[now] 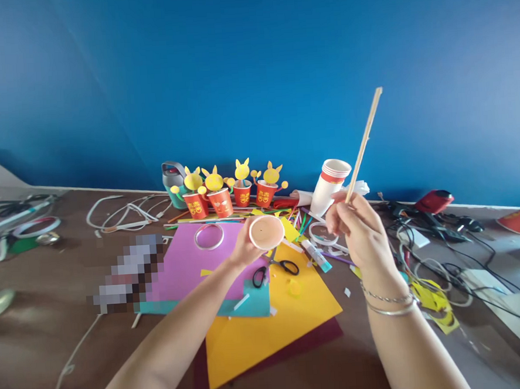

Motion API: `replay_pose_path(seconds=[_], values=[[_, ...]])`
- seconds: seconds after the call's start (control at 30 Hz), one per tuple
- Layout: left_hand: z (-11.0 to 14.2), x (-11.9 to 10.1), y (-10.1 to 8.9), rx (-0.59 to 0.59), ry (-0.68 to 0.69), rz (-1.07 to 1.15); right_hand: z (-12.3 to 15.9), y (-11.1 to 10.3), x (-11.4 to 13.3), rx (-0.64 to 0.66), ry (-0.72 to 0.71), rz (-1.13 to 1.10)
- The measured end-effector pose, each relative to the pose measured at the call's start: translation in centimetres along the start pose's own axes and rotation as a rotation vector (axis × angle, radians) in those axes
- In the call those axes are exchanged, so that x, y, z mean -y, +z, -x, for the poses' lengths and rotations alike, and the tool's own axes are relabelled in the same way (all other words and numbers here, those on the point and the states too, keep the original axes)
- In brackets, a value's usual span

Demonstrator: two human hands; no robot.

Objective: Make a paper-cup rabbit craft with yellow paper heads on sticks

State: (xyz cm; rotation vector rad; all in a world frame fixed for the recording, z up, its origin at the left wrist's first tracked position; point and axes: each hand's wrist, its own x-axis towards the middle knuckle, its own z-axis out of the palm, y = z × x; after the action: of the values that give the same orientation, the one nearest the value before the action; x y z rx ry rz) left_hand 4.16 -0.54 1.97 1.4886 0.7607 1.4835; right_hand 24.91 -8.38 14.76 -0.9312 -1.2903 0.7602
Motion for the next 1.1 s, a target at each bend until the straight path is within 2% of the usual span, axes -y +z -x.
replay_pose_path(seconds=[0.07, 0.13, 0.3, 0.4, 0.53, 0.6, 0.7, 0.8, 0.93, 1.1], values=[[0.2, 0.3, -0.2, 0.038, 0.142, -0.112, -0.4, 0.4, -1.1, 0.016, 0.032, 0.004], [0.2, 0.6, -0.5, 0.059, 0.215, -0.172, -0.6, 0.4, -1.9, 0.019, 0.077, 0.033], [0.0, 1.3, -0.7, 0.088, 0.214, -0.23, -0.9, 0.2, -2.9, 0.036, 0.142, 0.196], [0.0, 1.2, -0.8, 0.079, 0.242, -0.269, -0.8, 0.5, -2.8, 0.106, 0.131, 0.159], [-0.2, 0.9, -1.0, 0.042, 0.212, -0.279, -0.5, 0.6, -2.1, 0.032, 0.044, 0.098], [-0.2, 0.9, -1.0, 0.049, 0.195, -0.273, -0.1, 0.5, -1.7, -0.013, -0.013, 0.115], [-0.1, 1.2, -0.9, 0.082, 0.209, -0.282, 0.5, 1.2, -1.5, -0.007, -0.053, 0.199], [0.1, 1.3, -0.7, 0.119, 0.206, -0.28, 1.2, 2.8, -1.8, 0.051, -0.133, 0.353], [0.3, 0.6, -0.3, 0.138, 0.168, -0.208, 1.7, 4.6, -3.3, 0.24, -0.242, 0.622], [0.3, 0.1, -0.3, 0.123, 0.15, -0.175, 1.9, 5.3, -6.0, 0.292, -0.353, 0.745]])
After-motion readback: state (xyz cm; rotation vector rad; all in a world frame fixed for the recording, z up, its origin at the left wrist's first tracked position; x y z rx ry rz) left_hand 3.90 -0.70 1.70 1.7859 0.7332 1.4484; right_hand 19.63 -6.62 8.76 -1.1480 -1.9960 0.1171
